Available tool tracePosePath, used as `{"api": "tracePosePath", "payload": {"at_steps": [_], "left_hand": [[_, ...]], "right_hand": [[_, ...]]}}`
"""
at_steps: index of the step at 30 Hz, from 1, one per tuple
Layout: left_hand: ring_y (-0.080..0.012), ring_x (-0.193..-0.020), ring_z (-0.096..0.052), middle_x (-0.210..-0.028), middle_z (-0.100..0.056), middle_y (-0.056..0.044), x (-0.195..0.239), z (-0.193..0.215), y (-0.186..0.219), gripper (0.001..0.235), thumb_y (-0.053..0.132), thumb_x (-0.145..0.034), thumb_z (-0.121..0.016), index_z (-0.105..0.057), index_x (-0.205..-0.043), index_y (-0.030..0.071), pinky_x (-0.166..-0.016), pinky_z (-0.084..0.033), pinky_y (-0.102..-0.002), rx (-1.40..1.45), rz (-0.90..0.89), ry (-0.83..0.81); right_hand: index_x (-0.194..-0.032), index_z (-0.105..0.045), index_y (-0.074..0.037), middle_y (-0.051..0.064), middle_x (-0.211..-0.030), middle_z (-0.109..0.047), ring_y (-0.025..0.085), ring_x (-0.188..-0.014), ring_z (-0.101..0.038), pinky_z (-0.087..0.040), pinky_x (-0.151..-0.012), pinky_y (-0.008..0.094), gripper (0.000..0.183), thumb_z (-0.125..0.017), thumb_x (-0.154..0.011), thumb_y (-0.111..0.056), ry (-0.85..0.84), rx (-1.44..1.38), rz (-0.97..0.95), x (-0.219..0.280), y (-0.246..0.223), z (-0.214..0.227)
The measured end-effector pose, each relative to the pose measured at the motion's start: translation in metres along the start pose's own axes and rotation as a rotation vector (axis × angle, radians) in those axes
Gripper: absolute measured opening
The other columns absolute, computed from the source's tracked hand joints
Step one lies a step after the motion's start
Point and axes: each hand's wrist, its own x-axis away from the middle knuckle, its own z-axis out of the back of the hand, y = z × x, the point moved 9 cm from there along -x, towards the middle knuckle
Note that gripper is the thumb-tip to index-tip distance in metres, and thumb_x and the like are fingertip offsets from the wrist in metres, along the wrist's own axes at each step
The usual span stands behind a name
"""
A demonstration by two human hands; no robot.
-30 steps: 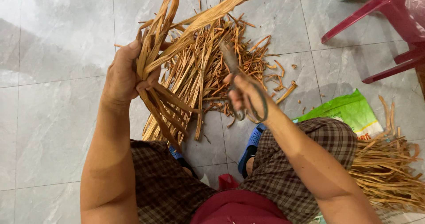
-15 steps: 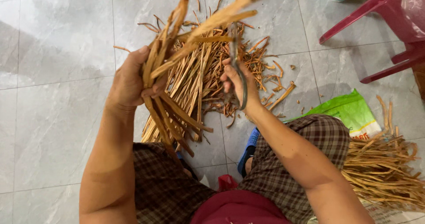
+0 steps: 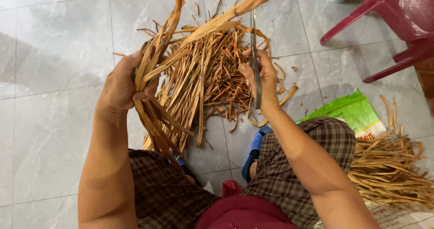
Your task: The person sits on a tiled floor and uses a pair of scissors to cut bundles of dried, brown plant stalks into smaller pieces. They repeatedly gather stalks, cut them, and place the cut pieces onto a green and white woven sack to the right.
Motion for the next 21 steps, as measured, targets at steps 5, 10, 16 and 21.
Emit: {"api": "tracePosePath", "payload": {"at_steps": [5,10,16,21], "left_hand": [[-0.0095,-0.038,-0.032,-0.059,-0.050,-0.006,0.000,0.005,-0.002,0.052,0.044,-0.109,-0.035,-0.061,-0.123,0.001,-0.040,-0.032,-0.026,0.066,-0.009,0.020],[-0.0098,-0.039,-0.032,-0.059,-0.047,-0.004,-0.004,0.006,0.008,0.051,0.044,-0.109,-0.034,-0.060,-0.127,0.003,-0.040,-0.033,-0.027,0.155,-0.120,0.152],[-0.0083,-0.043,-0.033,-0.062,-0.046,0.000,-0.021,-0.027,0.003,0.073,0.062,-0.105,-0.035,-0.064,-0.128,-0.001,-0.040,-0.030,-0.025,0.239,-0.267,0.310],[-0.0087,-0.046,-0.034,-0.063,-0.043,0.001,-0.038,-0.063,-0.004,0.080,0.072,-0.102,-0.038,-0.063,-0.117,-0.002,-0.040,-0.031,-0.027,0.272,-0.335,0.341]], "right_hand": [[-0.118,-0.063,-0.010,-0.002,-0.072,-0.052,0.004,-0.051,-0.044,-0.039,-0.043,0.020,0.033,-0.075,-0.094,-0.030,0.023,-0.318,-0.292,0.003,0.019,0.004],[-0.131,-0.055,-0.012,0.005,-0.093,-0.068,0.004,-0.057,-0.052,-0.046,-0.048,0.020,0.044,-0.075,-0.096,-0.028,0.043,-0.147,-0.200,0.000,0.020,-0.002],[-0.150,-0.037,-0.012,0.011,-0.127,-0.073,0.006,-0.066,-0.059,-0.052,-0.060,0.022,0.082,-0.084,-0.083,-0.022,-0.320,-0.081,-0.037,0.029,0.008,-0.064],[-0.153,-0.040,-0.008,0.012,-0.131,-0.066,0.017,-0.100,-0.060,-0.051,-0.089,0.031,0.087,-0.092,-0.083,-0.012,-0.386,0.079,0.168,0.042,-0.005,-0.089]]}}
